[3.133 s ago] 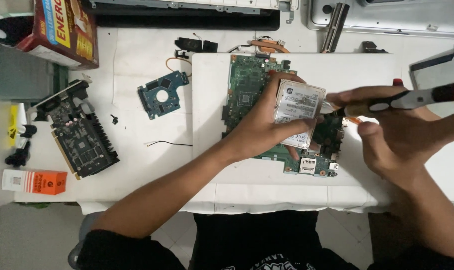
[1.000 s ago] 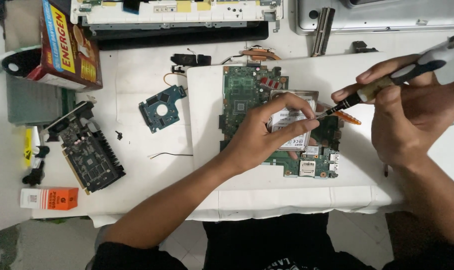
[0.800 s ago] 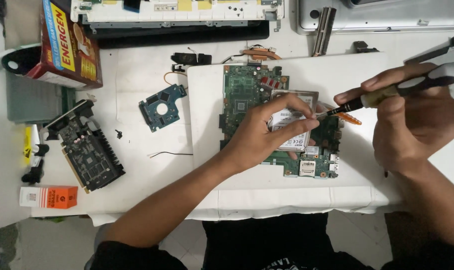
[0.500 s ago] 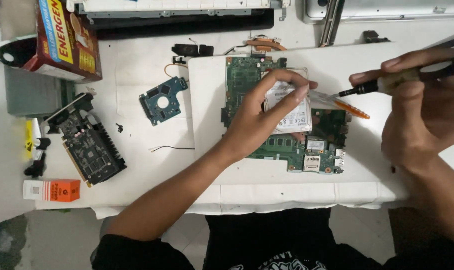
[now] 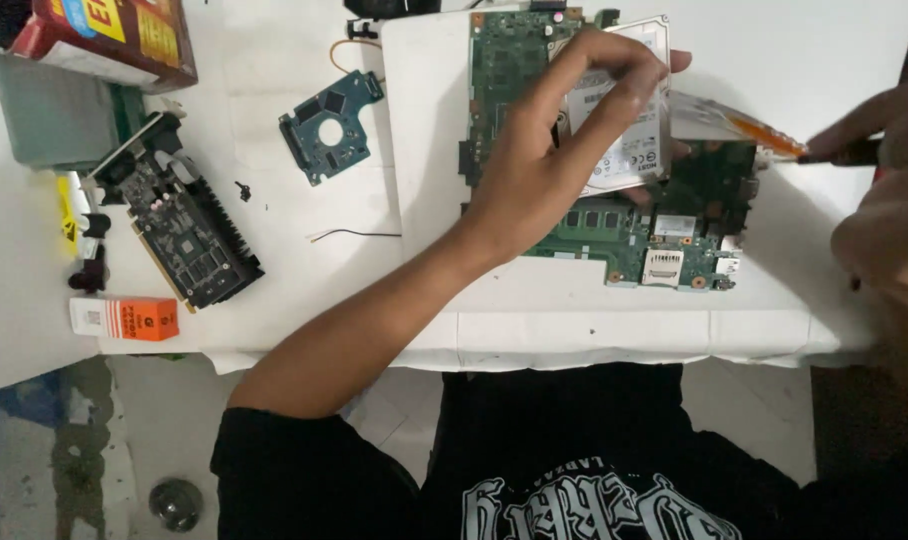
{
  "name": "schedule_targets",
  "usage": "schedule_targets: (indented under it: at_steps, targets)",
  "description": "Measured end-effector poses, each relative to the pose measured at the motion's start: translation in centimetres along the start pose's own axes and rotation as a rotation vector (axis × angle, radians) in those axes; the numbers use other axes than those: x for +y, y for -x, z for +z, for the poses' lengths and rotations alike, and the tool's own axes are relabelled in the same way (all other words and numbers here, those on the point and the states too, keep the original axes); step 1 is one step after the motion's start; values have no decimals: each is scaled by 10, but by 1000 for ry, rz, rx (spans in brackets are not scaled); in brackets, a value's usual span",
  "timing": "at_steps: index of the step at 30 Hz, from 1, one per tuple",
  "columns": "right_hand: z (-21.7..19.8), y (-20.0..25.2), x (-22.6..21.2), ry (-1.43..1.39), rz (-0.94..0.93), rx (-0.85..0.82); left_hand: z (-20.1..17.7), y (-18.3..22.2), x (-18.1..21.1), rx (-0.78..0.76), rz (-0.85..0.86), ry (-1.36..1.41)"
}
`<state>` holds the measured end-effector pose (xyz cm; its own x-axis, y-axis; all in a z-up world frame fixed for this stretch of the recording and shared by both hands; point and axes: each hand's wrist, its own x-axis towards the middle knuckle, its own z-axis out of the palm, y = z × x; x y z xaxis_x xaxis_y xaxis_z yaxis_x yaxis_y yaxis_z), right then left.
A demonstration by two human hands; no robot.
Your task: Removing a hard drive from a laptop motherboard by unscrewing the mounting screws and detaching the connector.
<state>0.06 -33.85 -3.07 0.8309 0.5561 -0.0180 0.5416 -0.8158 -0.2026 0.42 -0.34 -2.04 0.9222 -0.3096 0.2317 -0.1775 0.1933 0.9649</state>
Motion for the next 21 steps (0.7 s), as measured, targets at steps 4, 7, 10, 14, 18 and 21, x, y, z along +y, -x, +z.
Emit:
schedule_targets:
  at_steps: [4,7,10,14,18,21]
  targets:
    - [-75,5,-85,-425,-37,-86,-1,-1,-2,-27,59,-35]
    - [-10,27,-114,-342,-51,21,0,-1,2,-31,-113,183]
    - [7,33,-120,-212,-389,13,-1,2,-6,-63,-34,175]
    - [29,31,-125,-301,-369,50,-1,1,-3,-52,-70,150]
    - [45,26,-125,-290,-397,85,0,0,-1,-38,-70,128]
    - [48,22,-128,-286,-408,85,1,0,1,-28,-76,125]
